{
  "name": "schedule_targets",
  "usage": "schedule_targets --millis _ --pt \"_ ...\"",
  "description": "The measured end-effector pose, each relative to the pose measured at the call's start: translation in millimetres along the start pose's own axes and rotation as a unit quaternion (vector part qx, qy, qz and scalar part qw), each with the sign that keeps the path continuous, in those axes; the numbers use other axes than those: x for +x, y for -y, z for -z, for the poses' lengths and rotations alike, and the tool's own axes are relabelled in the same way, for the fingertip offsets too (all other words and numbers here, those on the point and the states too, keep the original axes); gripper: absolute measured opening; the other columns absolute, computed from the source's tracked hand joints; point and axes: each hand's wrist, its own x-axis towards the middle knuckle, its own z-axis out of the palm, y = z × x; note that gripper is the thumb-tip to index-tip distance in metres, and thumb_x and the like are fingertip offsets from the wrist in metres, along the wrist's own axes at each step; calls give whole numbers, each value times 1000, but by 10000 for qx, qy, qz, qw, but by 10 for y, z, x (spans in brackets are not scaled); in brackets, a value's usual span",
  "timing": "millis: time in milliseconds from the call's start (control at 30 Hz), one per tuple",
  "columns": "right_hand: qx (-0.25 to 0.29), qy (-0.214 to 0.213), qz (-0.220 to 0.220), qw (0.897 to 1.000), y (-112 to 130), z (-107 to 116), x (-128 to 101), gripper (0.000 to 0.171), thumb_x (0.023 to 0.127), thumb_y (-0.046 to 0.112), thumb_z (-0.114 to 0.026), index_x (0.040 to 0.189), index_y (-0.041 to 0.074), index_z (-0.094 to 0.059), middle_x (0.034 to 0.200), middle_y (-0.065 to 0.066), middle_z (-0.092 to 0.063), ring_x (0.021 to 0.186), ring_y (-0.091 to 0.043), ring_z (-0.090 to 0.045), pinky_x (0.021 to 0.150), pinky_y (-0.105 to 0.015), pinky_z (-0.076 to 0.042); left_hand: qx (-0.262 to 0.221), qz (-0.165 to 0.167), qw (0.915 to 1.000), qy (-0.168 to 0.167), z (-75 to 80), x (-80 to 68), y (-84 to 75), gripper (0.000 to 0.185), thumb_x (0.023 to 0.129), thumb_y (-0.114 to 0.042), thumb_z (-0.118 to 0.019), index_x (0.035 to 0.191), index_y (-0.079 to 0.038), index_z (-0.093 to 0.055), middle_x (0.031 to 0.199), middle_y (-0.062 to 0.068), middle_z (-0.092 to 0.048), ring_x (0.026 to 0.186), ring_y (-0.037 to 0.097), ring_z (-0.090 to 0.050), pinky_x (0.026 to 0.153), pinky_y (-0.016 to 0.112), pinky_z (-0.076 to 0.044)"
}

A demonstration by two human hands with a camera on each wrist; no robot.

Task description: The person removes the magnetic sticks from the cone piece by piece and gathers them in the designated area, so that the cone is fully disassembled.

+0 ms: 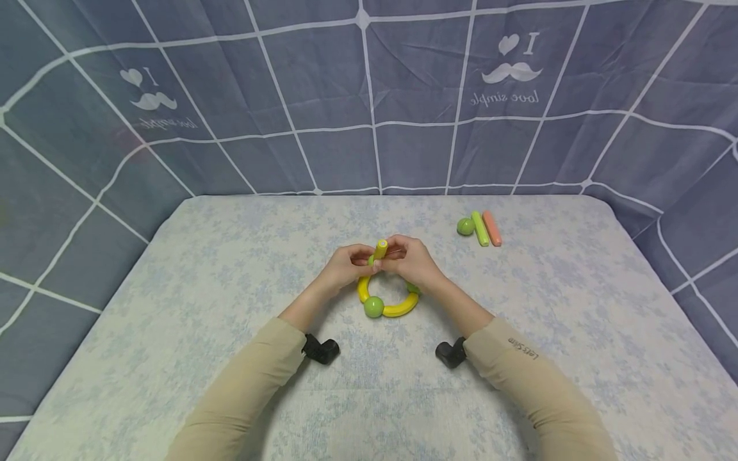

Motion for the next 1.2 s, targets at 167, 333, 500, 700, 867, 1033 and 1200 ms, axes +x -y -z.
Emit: schedule_targets --millis 167,333,500,700,867,1033,1200 --pt "-224 -70 7 9997 -5 -18 44 28 85 4 -67 110 -4 -59 102 -17 -63 89 -19 -62 76 -29 -52 50 -31 10000 -38 -10 7 0 35 81 -1 -71 115 0 -63 108 13 -62 95 21 -58 78 24 -50" --pt "-190 -324 -297 9989 0 -30 96 34 87 7 -65 118 -3 -54 106 -18 -62 88 -18 -62 77 -28 -52 118 35 9999 -60 -14 12 5 35 81 -3 -71 115 -1 -63 108 12 -61 95 21 -58 78 24 -50" --pt "57 -436 -422 9981 3 -36 131 36 89 7 -63 121 -3 -49 107 -21 -62 85 -15 -63 80 -31 -52 137 157 9997 -103 -11 24 17 36 81 -4 -72 116 -2 -63 109 11 -62 97 22 -57 79 25 -50" --pt "193 -471 -418 9978 -10 -41 166 37 90 8 -62 123 -1 -47 103 -19 -63 81 -15 -63 78 -32 -53 154 196 9996 -119 -9 28 19 36 82 -5 -71 116 -2 -63 109 11 -62 97 22 -58 79 26 -50" --pt "206 -532 -442 9974 -19 -45 195 37 91 8 -60 125 2 -46 102 -20 -63 81 -16 -63 77 -31 -53 183 143 9996 -129 -10 17 1 35 82 -5 -71 116 -1 -63 108 12 -62 96 22 -58 79 26 -50" --pt "87 -566 -309 9979 -18 -59 206 34 92 6 -58 124 1 -46 97 -19 -62 77 -16 -61 74 -28 -53 180 108 9997 -112 -8 11 -6 36 82 -5 -71 116 -1 -63 108 12 -61 96 22 -59 79 26 -50" --pt "93 -567 -273 9980 -22 -69 208 32 92 5 -58 122 0 -47 92 -17 -61 75 -16 -59 72 -25 -51 187 41 9997 -119 -11 14 12 36 81 -5 -71 116 0 -63 109 13 -62 96 23 -59 79 26 -50"
